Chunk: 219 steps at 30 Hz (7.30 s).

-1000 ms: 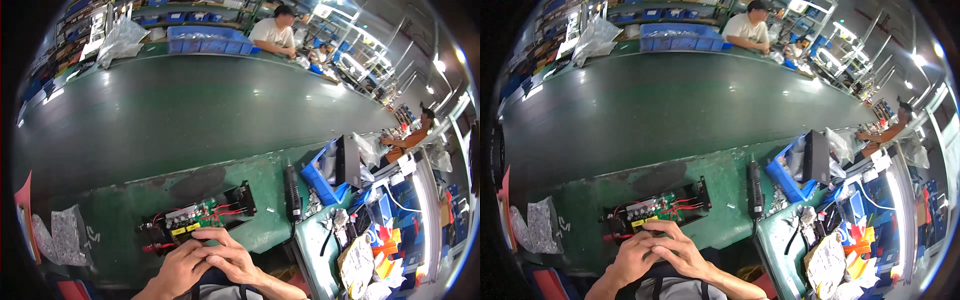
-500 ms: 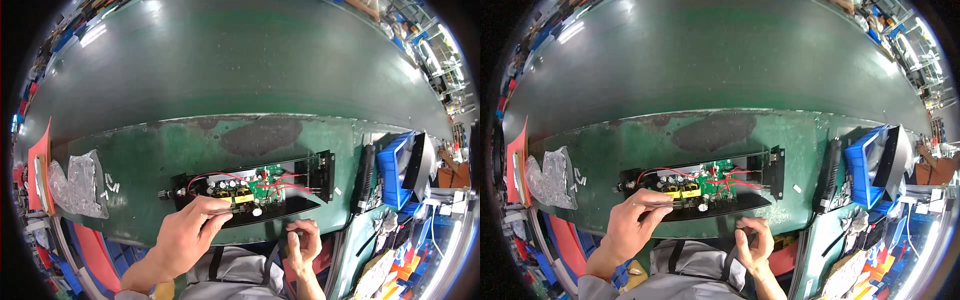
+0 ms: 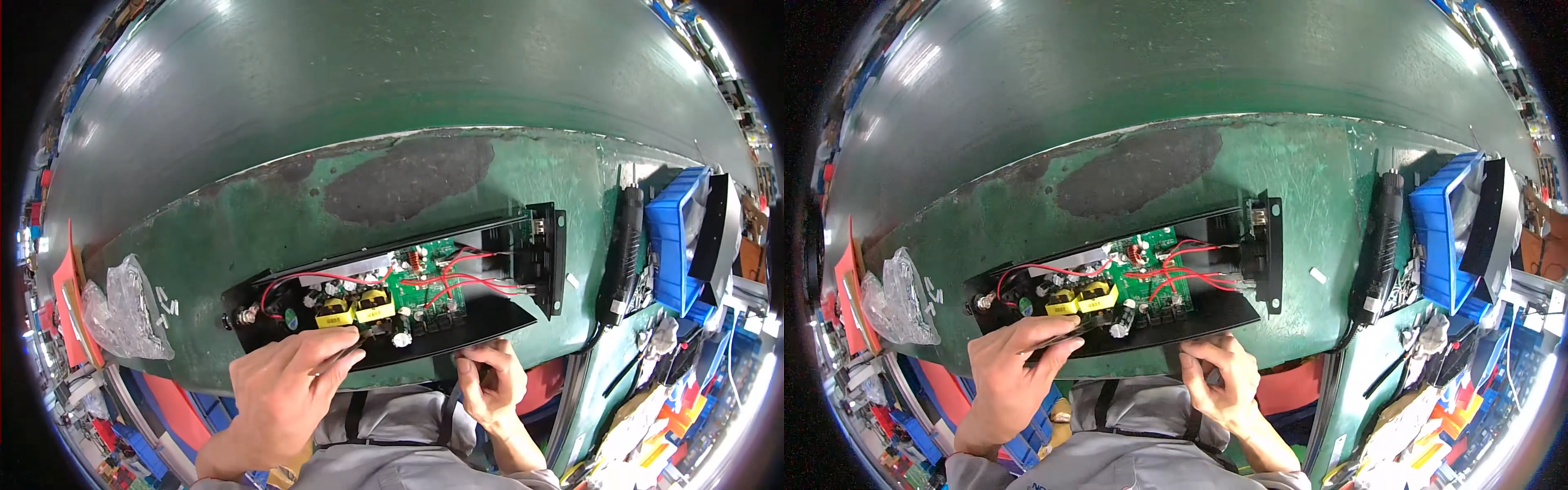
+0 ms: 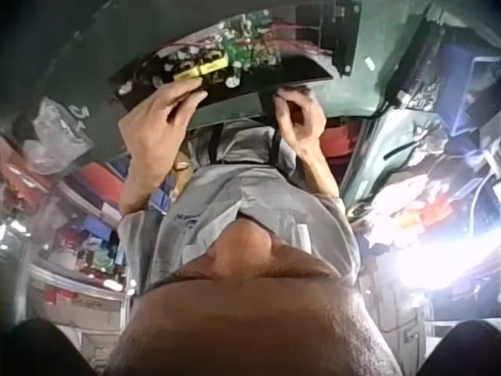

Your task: Assembling and securing components inside an electronic device using a powered screwdriver.

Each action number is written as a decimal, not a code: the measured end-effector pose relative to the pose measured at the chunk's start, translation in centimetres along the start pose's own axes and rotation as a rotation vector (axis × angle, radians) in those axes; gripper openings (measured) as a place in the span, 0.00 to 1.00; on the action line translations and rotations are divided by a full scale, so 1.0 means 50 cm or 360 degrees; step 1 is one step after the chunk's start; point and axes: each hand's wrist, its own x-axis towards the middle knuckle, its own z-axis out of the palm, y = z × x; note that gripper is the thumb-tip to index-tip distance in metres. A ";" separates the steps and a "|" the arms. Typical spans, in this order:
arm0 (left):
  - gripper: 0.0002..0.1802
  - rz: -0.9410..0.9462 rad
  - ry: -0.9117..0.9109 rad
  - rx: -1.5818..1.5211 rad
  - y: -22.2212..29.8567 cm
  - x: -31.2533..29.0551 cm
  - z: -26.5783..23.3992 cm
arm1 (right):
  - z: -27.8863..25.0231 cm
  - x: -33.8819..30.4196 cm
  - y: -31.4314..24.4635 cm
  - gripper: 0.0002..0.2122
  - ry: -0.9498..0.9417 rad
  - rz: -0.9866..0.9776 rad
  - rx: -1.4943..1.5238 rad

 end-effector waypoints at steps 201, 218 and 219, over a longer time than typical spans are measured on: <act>0.19 -0.0061 0.0758 -0.0159 -0.132 -0.168 0.112 | 0.015 0.226 -0.161 0.12 -0.1006 -0.0736 -0.0343; 0.16 -0.0061 0.0829 -0.0178 -0.124 -0.171 0.111 | 0.023 0.181 -0.183 0.11 -0.0922 -0.0566 -0.0416; 0.17 -0.0055 0.0816 -0.0190 -0.125 -0.171 0.111 | 0.026 0.182 -0.183 0.11 -0.0923 -0.0571 -0.0417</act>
